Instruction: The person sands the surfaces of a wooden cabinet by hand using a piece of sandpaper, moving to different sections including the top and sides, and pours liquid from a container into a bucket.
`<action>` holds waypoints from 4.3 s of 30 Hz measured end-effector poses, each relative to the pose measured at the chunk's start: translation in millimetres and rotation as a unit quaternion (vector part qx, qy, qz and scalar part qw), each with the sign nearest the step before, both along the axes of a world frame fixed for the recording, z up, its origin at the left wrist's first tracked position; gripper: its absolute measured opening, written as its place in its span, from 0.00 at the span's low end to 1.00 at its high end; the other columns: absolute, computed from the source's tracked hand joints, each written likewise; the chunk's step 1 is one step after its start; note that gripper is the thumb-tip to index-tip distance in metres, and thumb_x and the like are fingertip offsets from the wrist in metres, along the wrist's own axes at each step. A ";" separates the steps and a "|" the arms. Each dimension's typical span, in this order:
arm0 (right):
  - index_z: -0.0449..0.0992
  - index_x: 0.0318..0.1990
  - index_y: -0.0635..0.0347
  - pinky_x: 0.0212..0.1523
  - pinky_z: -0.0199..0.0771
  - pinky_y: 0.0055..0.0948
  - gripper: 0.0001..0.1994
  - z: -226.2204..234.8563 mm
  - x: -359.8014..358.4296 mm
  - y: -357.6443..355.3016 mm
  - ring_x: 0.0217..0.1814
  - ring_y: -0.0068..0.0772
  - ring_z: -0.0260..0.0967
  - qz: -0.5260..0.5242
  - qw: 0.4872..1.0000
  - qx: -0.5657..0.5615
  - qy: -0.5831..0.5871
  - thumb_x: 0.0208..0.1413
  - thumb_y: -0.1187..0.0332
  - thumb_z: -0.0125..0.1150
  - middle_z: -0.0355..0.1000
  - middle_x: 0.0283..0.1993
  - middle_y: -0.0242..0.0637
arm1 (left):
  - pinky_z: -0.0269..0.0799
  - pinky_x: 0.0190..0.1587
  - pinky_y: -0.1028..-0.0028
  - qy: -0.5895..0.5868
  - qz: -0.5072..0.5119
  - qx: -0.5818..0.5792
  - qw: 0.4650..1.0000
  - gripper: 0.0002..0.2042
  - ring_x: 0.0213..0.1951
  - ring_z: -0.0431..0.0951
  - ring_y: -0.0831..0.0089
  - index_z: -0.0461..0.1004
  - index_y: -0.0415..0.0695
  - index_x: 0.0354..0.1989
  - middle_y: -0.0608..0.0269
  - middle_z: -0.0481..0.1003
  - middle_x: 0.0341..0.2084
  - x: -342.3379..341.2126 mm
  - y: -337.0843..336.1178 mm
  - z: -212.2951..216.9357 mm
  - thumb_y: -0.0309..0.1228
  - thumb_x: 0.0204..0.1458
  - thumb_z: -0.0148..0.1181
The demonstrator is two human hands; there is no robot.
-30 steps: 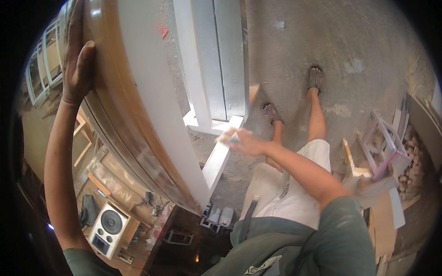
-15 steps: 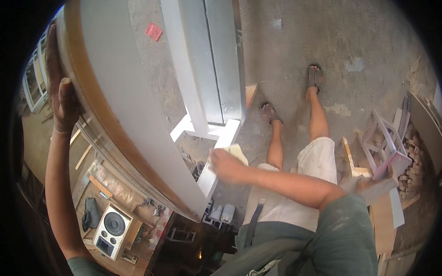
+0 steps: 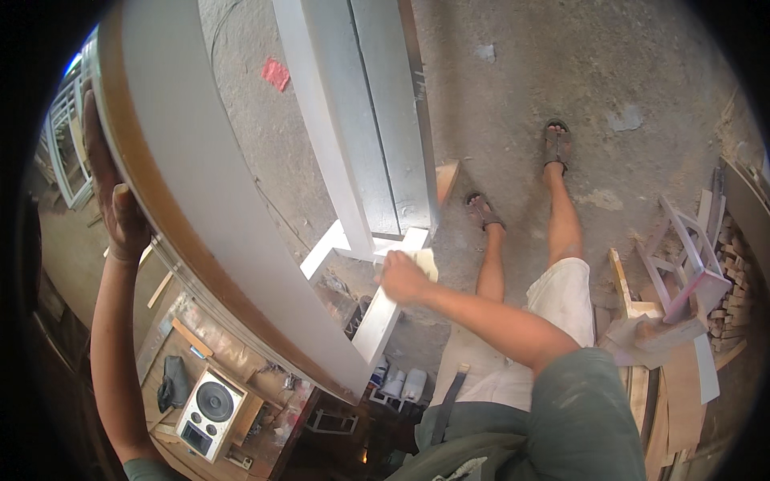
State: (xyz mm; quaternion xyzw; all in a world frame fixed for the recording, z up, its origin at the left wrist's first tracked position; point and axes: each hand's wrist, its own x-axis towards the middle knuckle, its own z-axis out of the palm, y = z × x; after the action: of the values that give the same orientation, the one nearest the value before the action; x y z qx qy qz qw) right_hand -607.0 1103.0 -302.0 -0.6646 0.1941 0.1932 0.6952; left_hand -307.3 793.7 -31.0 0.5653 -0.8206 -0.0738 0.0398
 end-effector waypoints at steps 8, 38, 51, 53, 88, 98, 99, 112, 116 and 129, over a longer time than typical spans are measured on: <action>0.74 0.49 0.79 0.64 0.62 0.43 0.21 -26.3 -11.6 5.4 0.60 0.51 0.62 -0.082 0.993 -0.079 -0.030 0.62 0.63 0.52 0.67 0.57 0.56 | 0.39 0.75 0.49 -0.009 0.040 0.030 0.999 0.54 0.76 0.41 0.54 0.41 0.45 0.76 0.50 0.44 0.75 -7.4 -1.2 -0.9 0.76 0.52 0.35; 0.60 0.72 0.48 0.72 0.56 0.44 0.27 30.0 -68.7 -38.7 0.68 0.46 0.62 -0.100 0.947 0.094 -0.291 0.66 0.59 0.50 0.68 0.64 0.45 | 0.39 0.75 0.51 -0.010 0.010 0.011 1.000 0.47 0.76 0.42 0.53 0.44 0.44 0.76 0.50 0.47 0.74 -9.6 -1.1 0.2 0.70 0.58 0.33; 0.45 0.76 0.57 0.80 0.30 0.42 0.34 -11.4 -83.1 10.9 0.84 0.46 0.26 -0.192 0.975 0.106 0.026 0.68 0.61 0.49 0.32 0.81 0.49 | 0.42 0.75 0.52 -0.003 -0.012 -0.009 1.000 0.42 0.74 0.48 0.52 0.47 0.43 0.75 0.47 0.51 0.73 -4.1 -4.0 -5.2 0.64 0.62 0.31; 0.36 0.77 0.58 0.79 0.26 0.39 0.35 55.1 -55.6 55.4 0.84 0.44 0.20 -0.370 0.901 0.217 0.067 0.70 0.60 0.45 0.23 0.81 0.48 | 0.42 0.75 0.53 -0.005 -0.022 -0.010 1.000 0.42 0.74 0.48 0.51 0.48 0.42 0.75 0.47 0.51 0.73 -4.3 -6.0 -4.4 0.63 0.62 0.32; 0.36 0.76 0.66 0.76 0.27 0.62 0.41 219.3 9.6 -6.4 0.82 0.65 0.23 -0.537 0.800 -0.093 -0.250 0.67 0.53 0.47 0.27 0.79 0.64 | 0.40 0.74 0.59 0.028 0.004 -0.041 0.999 0.40 0.75 0.48 0.51 0.53 0.38 0.73 0.46 0.51 0.73 -24.8 -7.9 3.3 0.57 0.61 0.44; 0.36 0.77 0.63 0.75 0.20 0.64 0.45 216.6 65.4 -289.1 0.82 0.62 0.20 -0.523 0.789 -0.153 -0.284 0.65 0.45 0.48 0.29 0.80 0.59 | 0.36 0.75 0.53 -0.003 0.038 -0.011 0.999 0.43 0.76 0.44 0.47 0.50 0.40 0.75 0.42 0.46 0.75 -31.8 -15.8 13.2 0.61 0.60 0.43; 0.36 0.77 0.63 0.76 0.19 0.62 0.44 212.3 76.3 -328.3 0.83 0.60 0.20 -0.536 0.776 -0.159 -0.293 0.65 0.46 0.48 0.30 0.80 0.58 | 0.35 0.75 0.52 -0.004 0.040 -0.009 0.999 0.44 0.76 0.44 0.47 0.50 0.40 0.75 0.41 0.46 0.75 -33.7 -19.0 15.5 0.62 0.60 0.43; 0.33 0.76 0.66 0.74 0.20 0.67 0.45 213.5 40.3 -206.9 0.82 0.67 0.19 -0.452 0.819 -0.124 -0.330 0.66 0.47 0.49 0.25 0.79 0.65 | 0.34 0.74 0.49 -0.015 0.102 0.058 0.993 0.46 0.76 0.43 0.45 0.49 0.44 0.75 0.41 0.44 0.75 -28.8 -22.2 30.4 0.66 0.56 0.47; 0.32 0.76 0.65 0.75 0.20 0.63 0.44 217.1 96.6 -379.2 0.82 0.64 0.17 -0.478 0.792 -0.175 -0.337 0.67 0.47 0.47 0.23 0.80 0.62 | 0.34 0.75 0.48 -0.010 0.114 0.065 0.991 0.50 0.76 0.42 0.44 0.47 0.40 0.75 0.40 0.44 0.75 -18.6 -28.0 50.8 0.65 0.54 0.50; 0.32 0.77 0.64 0.77 0.20 0.56 0.40 181.5 181.5 -721.3 0.83 0.58 0.18 -0.483 0.779 -0.246 -0.316 0.69 0.51 0.43 0.22 0.80 0.58 | 0.31 0.75 0.49 0.006 0.274 0.017 0.962 0.52 0.76 0.37 0.45 0.39 0.32 0.75 0.36 0.39 0.75 50.0 -327.8 47.6 0.60 0.56 0.54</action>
State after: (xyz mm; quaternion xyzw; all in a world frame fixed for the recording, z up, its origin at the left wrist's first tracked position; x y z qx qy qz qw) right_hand -425.4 381.7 -120.6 -0.6561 0.3001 -0.4426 0.5325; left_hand -257.3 465.9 16.6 0.7687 -0.6326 -0.0778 0.0537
